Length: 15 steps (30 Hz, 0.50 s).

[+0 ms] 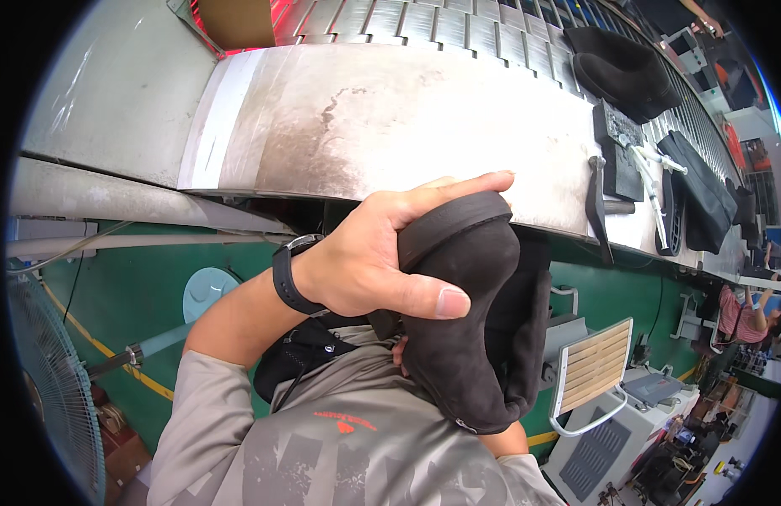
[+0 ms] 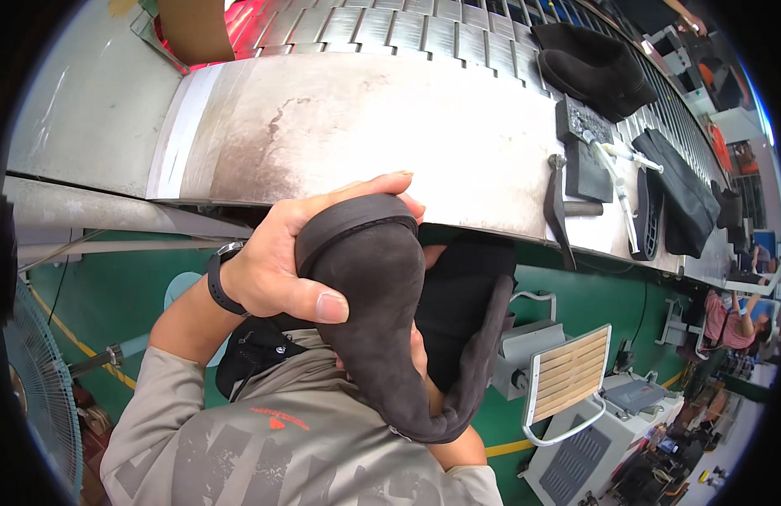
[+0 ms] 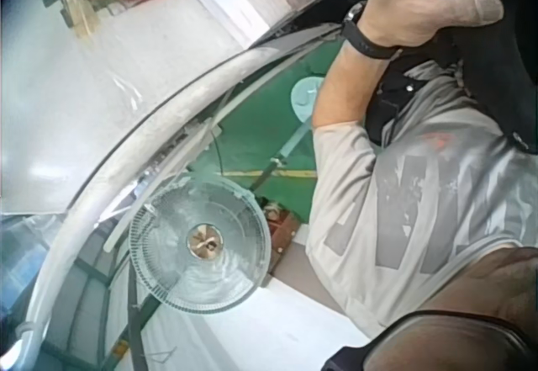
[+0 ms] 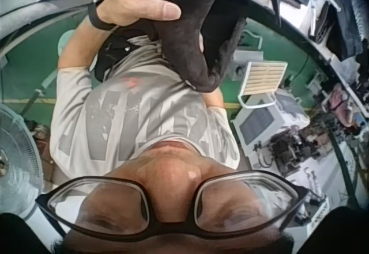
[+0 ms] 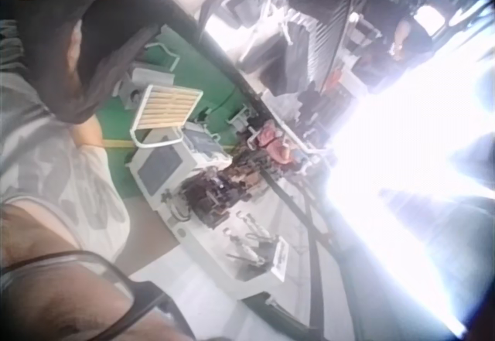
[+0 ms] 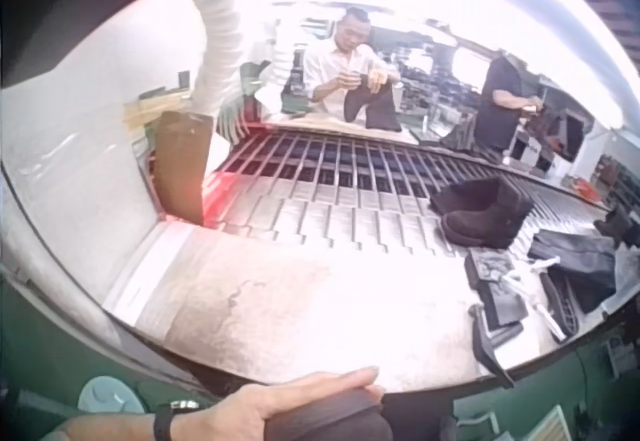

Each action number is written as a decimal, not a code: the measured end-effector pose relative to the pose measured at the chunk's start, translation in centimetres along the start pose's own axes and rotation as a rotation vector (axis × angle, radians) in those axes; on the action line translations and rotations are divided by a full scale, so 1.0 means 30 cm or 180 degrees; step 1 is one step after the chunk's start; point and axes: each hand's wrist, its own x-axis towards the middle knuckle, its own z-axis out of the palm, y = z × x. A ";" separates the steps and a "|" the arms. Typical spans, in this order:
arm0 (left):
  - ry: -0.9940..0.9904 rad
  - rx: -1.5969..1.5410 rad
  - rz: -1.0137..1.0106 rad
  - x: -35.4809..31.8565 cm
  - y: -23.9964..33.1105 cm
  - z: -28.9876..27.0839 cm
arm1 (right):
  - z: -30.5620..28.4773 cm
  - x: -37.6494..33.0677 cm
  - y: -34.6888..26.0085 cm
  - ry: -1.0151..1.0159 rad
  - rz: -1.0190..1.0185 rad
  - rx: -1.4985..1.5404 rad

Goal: The person attaches outsoles to boot uppers by aligning and pressing them together along the edges by hand, then places the assembled boots onto a conveyor belt.

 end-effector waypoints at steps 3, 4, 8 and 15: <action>0.0085 -0.0110 -0.0069 -0.004 0.000 0.006 | -0.004 0.007 -0.006 0.0038 -0.0043 -0.0061; 0.0097 -0.0109 -0.0060 -0.002 0.000 0.006 | -0.003 0.010 -0.005 0.0047 -0.0055 -0.0081; 0.0142 -0.0025 -0.0068 -0.003 -0.006 0.005 | -0.003 0.018 -0.011 0.0045 -0.0062 -0.0175; 0.0208 0.0040 -0.0054 0.005 -0.024 -0.002 | -0.009 -0.006 0.020 -0.0056 0.0435 -0.0182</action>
